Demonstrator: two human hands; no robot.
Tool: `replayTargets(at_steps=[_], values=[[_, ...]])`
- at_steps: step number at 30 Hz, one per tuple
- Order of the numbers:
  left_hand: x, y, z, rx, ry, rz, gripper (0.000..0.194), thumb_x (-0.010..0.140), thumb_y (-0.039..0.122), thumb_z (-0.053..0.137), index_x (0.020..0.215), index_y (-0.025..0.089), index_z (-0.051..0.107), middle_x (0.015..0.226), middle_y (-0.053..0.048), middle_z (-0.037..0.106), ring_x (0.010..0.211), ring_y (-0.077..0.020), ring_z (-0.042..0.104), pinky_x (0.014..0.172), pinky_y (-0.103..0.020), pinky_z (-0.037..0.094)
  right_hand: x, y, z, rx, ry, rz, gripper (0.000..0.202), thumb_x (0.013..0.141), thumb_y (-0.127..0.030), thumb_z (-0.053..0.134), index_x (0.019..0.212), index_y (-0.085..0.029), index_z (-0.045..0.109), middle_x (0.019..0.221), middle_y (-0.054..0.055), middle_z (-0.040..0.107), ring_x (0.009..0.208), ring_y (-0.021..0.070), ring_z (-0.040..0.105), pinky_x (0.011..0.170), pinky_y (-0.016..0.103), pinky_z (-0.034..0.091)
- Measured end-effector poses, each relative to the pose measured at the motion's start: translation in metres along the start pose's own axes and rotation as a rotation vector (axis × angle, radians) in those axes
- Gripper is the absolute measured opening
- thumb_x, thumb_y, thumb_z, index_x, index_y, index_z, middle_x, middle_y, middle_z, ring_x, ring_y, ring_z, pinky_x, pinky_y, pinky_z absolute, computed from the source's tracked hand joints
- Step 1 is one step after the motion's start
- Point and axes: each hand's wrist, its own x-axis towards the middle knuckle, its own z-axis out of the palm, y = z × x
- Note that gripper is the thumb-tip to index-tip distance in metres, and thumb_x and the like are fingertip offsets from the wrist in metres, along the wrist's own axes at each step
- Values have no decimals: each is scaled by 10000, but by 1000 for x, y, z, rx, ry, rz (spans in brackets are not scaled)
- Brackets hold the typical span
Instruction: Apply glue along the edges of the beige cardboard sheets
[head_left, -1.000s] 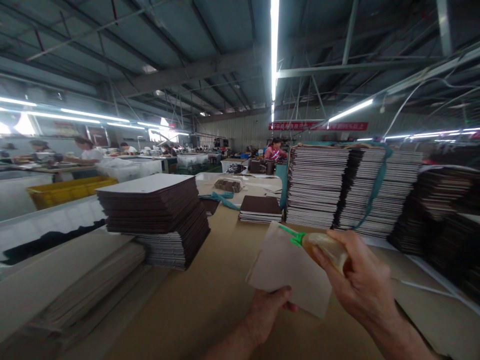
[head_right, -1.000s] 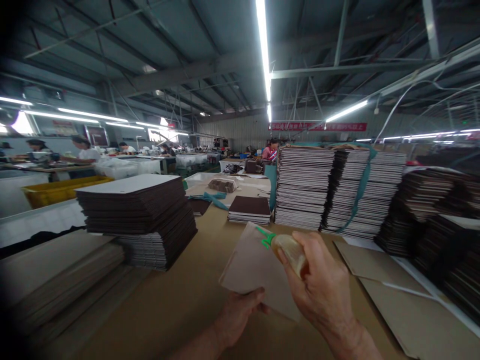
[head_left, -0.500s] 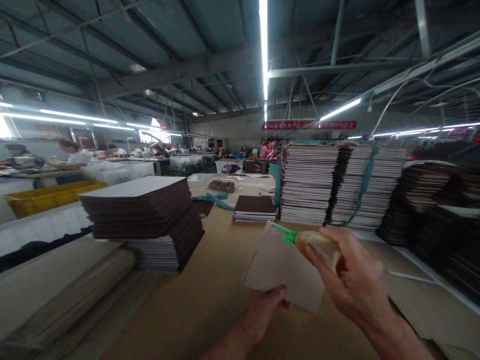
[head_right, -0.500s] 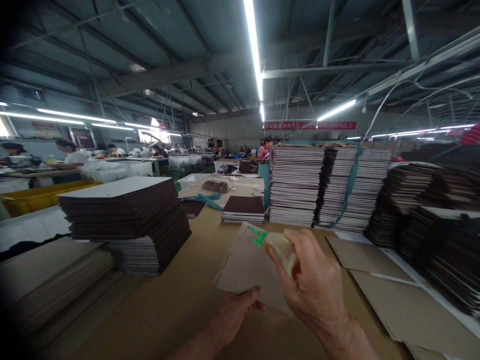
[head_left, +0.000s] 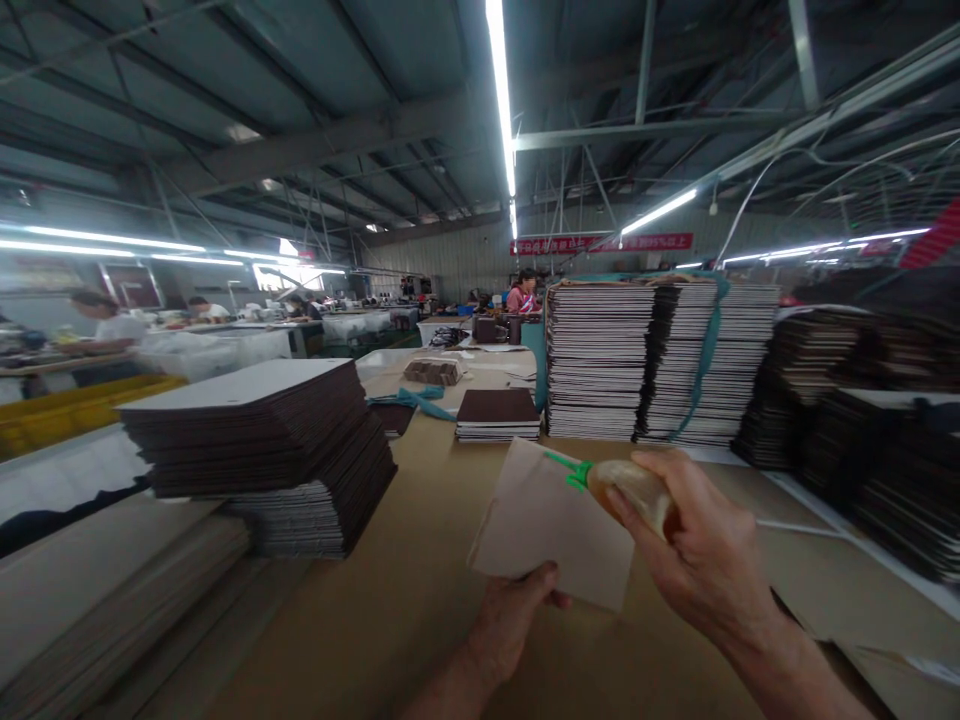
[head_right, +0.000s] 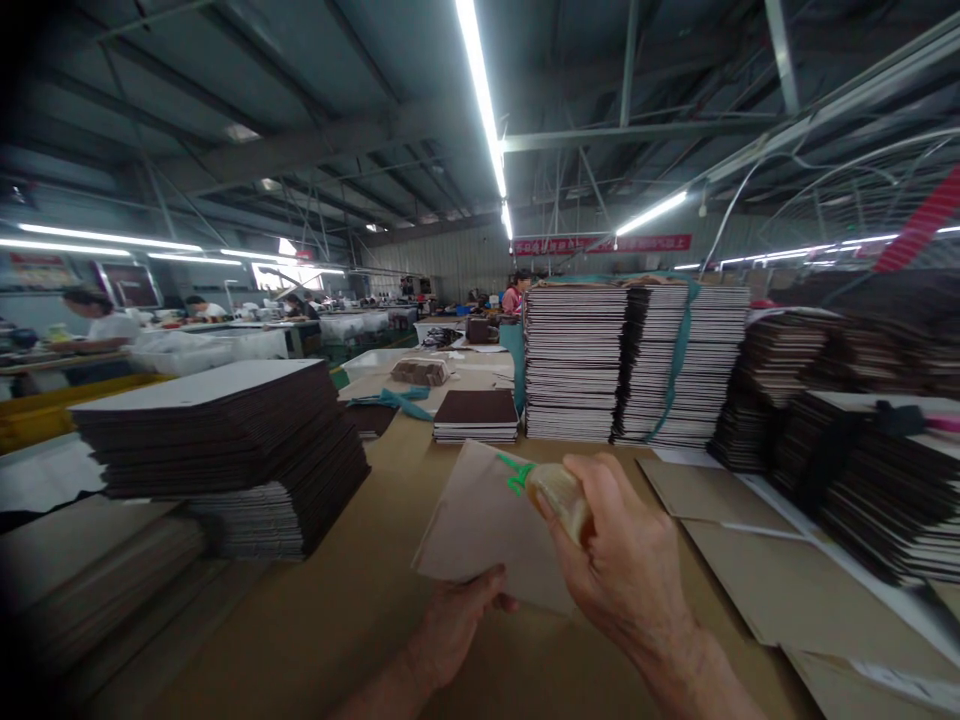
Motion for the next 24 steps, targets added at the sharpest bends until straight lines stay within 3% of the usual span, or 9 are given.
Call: replayTargets(at_steps=[6, 12, 18, 24], values=[[-1, 3, -1, -12, -44, -29, 334, 654, 378, 779, 873, 137, 706, 965, -119, 694, 831, -248, 627, 625, -323, 543, -2, 1, -2, -20, 18, -2, 259, 939, -406, 529, 1081, -190, 511, 929, 45, 579, 651, 161, 580, 529, 270, 419], [-2, 5, -1, 13, -10, 1, 325, 648, 379, 785, 853, 141, 702, 949, -108, 695, 805, -232, 627, 596, -310, 545, -7, 7, -6, -54, 7, 32, 265, 946, -431, 517, 1060, -193, 516, 923, 39, 578, 782, 194, 608, 608, 282, 450], [0, 1, -1, 12, 4, 5, 356, 638, 369, 791, 903, 152, 695, 905, -87, 692, 743, -213, 617, 581, -309, 536, -8, 7, -8, -22, 36, -7, 254, 944, -404, 530, 1070, -184, 515, 914, 51, 574, 760, 191, 597, 630, 283, 459], [1, -2, -6, 30, -6, -8, 276, 671, 376, 767, 800, 142, 694, 802, -78, 688, 719, -205, 619, 612, -310, 523, -18, 25, -9, -100, 43, 39, 290, 945, -472, 504, 1051, -202, 526, 917, 23, 583, 719, 173, 599, 571, 271, 432]])
